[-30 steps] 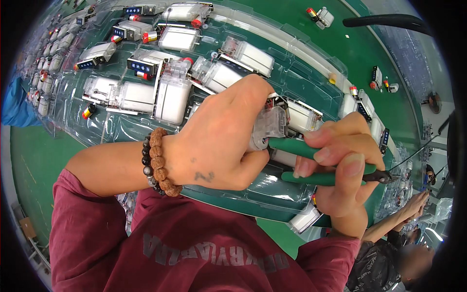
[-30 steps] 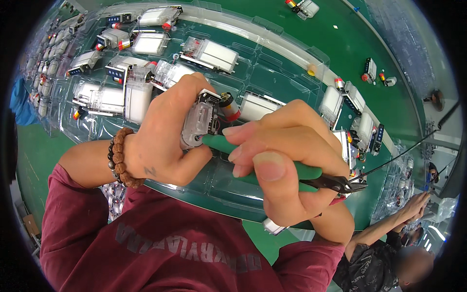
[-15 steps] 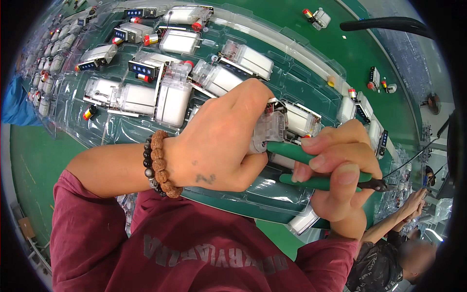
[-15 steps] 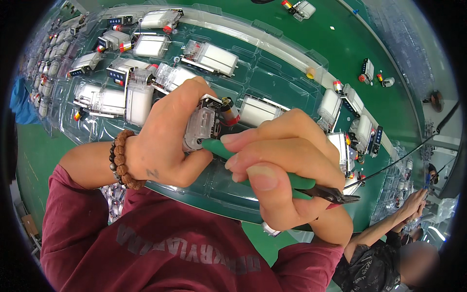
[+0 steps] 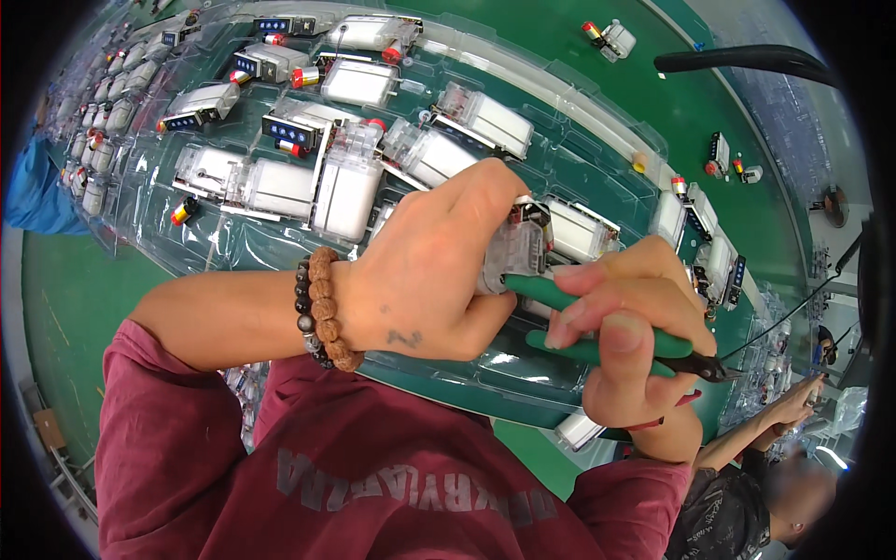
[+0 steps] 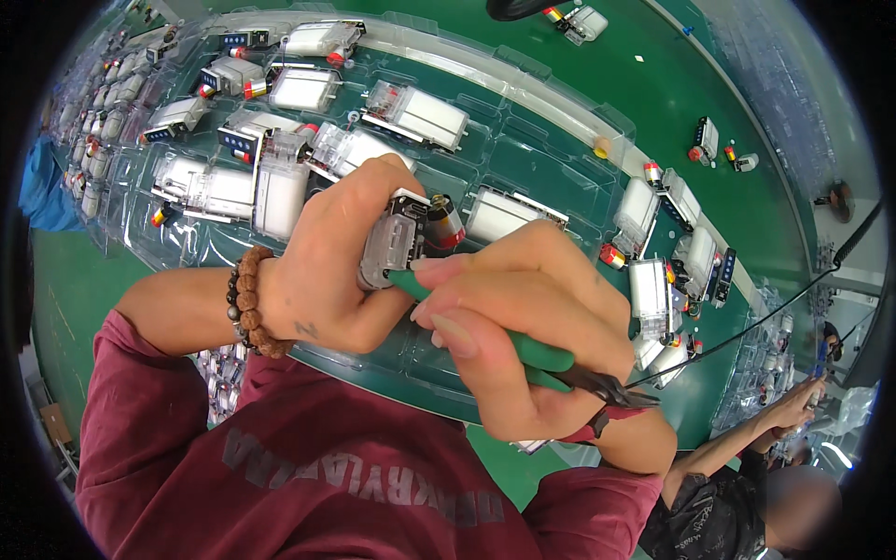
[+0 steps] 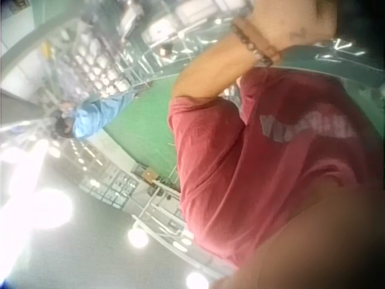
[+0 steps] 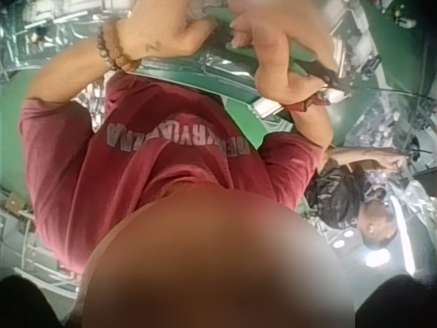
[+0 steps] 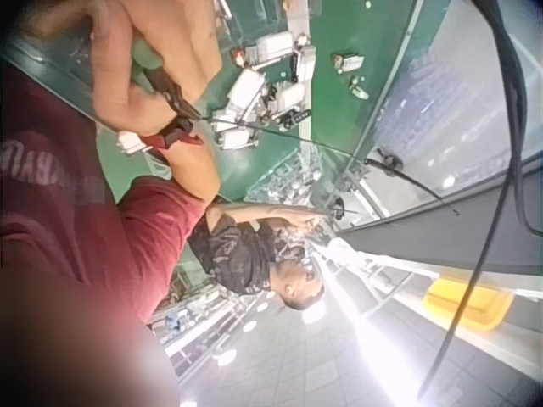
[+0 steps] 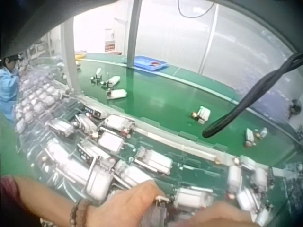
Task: The person uses a green-handled tool to manipulate wires and components on small white electronic devices arranged on a green workbench. They repeatedly pick up a device, adjust internal parts, and place it back down while another person works nearby.
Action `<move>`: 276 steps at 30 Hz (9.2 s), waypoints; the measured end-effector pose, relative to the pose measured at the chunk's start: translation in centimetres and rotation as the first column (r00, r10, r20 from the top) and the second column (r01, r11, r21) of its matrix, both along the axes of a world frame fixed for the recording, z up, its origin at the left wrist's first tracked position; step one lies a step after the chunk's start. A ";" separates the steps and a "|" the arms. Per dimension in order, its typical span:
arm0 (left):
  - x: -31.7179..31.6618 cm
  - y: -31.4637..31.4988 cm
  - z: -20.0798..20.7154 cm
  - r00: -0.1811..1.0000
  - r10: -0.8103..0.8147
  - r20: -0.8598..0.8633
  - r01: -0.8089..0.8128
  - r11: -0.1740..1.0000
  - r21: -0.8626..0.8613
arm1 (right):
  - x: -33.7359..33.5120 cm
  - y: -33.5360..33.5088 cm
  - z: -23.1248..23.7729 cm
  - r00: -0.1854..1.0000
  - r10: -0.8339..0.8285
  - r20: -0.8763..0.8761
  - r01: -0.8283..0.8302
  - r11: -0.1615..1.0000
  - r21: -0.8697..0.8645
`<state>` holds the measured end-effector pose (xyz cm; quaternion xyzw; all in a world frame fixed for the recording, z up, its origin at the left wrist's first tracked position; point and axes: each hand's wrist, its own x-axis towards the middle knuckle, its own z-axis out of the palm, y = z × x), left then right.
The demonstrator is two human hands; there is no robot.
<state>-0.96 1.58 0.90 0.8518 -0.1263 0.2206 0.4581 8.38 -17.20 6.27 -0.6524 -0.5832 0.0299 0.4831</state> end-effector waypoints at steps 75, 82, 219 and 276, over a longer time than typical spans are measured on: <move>-0.1 -0.3 0.4 0.995 0.048 -0.088 -0.043 0.998 0.054 | -0.5 -0.5 -0.5 0.953 -0.042 -0.299 0.042 0.999 -0.009; -0.1 -0.9 0.9 0.987 0.072 -0.144 -0.051 0.988 0.144 | 0.6 -0.2 0.0 0.997 0.074 0.021 -0.075 0.997 0.016; 11.3 3.5 9.2 0.915 -0.394 0.090 0.291 0.795 0.532 | 6.8 -3.4 2.3 0.884 -0.349 -0.310 0.367 0.930 -0.001; -0.1 -2.1 0.4 0.999 0.011 -0.050 -0.016 0.996 -0.087 | 2.3 -0.1 -1.7 0.977 -0.116 0.180 0.080 0.977 0.197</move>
